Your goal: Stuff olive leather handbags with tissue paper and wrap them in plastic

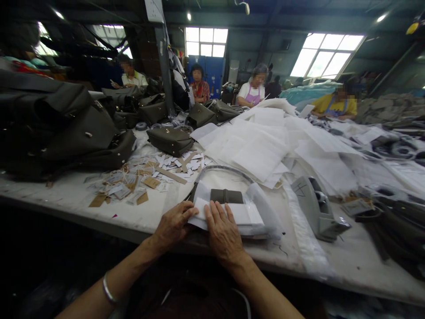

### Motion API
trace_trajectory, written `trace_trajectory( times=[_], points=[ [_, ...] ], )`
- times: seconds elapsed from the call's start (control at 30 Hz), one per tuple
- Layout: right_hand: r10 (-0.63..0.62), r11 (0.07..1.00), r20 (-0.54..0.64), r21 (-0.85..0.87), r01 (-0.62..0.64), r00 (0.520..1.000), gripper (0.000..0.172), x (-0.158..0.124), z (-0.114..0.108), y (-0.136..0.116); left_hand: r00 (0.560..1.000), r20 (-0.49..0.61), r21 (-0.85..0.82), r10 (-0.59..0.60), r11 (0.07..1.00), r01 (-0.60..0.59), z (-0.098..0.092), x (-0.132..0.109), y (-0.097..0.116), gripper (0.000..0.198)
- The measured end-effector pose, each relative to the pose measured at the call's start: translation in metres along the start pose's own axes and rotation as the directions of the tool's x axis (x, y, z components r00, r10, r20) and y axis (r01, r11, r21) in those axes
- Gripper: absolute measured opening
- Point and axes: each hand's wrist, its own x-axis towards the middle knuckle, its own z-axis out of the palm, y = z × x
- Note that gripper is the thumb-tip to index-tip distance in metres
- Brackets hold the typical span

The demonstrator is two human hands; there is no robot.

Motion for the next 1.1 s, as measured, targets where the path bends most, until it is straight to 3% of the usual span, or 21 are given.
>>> trace_trajectory(
  times=[0.13, 0.23, 0.4, 0.53, 0.67, 0.77, 0.83, 0.97, 1.1],
  points=[
    [-0.011, 1.0, -0.039, -0.023, 0.011, 0.999, 0.048, -0.001, 0.004, 0.001, 0.976, 0.003, 0.183, 0.219, 0.959, -0.216, -0.014, 0.008, 0.006, 0.036],
    [-0.021, 0.999, -0.065, -0.032, 0.019, 0.998, 0.044, -0.001, 0.003, 0.002, 0.947, 0.012, 0.215, 0.32, 0.925, -0.315, -0.009, 0.006, 0.007, 0.037],
    [-0.061, 0.998, -0.11, -0.035, 0.057, 0.992, 0.042, -0.006, 0.0, 0.001, 0.96, -0.005, 0.262, 0.28, 0.927, -0.269, 0.007, -0.012, 0.007, 0.039],
    [-0.045, 0.999, -0.136, -0.036, 0.041, 0.99, 0.04, -0.011, 0.003, 0.0, 0.964, 0.122, 0.422, 0.236, 0.867, -0.266, 0.005, -0.018, 0.021, 0.043],
    [-0.036, 0.999, -0.119, -0.045, 0.031, 0.992, 0.041, -0.01, 0.005, 0.0, 0.94, 0.261, 0.525, 0.221, 0.785, -0.33, 0.003, -0.009, 0.03, 0.041],
    [0.001, 1.0, -0.092, 0.001, -0.001, 0.996, 0.046, -0.01, 0.001, -0.004, 0.914, 0.344, 0.499, 0.215, 0.782, -0.372, 0.002, 0.001, 0.026, 0.039],
    [0.034, 0.998, -0.086, 0.047, -0.03, 0.996, 0.058, -0.01, -0.004, -0.008, 0.901, 0.372, 0.439, 0.225, 0.813, -0.384, 0.0, 0.007, 0.022, 0.038],
    [0.082, 0.993, -0.127, 0.095, -0.07, 0.989, 0.077, -0.007, -0.008, -0.014, 0.907, 0.371, 0.353, 0.198, 0.874, -0.335, -0.009, 0.021, 0.02, 0.039],
    [0.096, 0.994, -0.219, 0.08, -0.08, 0.971, 0.061, 0.001, 0.0, -0.009, 0.909, 0.378, 0.318, 0.175, 0.898, -0.305, -0.015, 0.033, 0.023, 0.044]
  ],
)
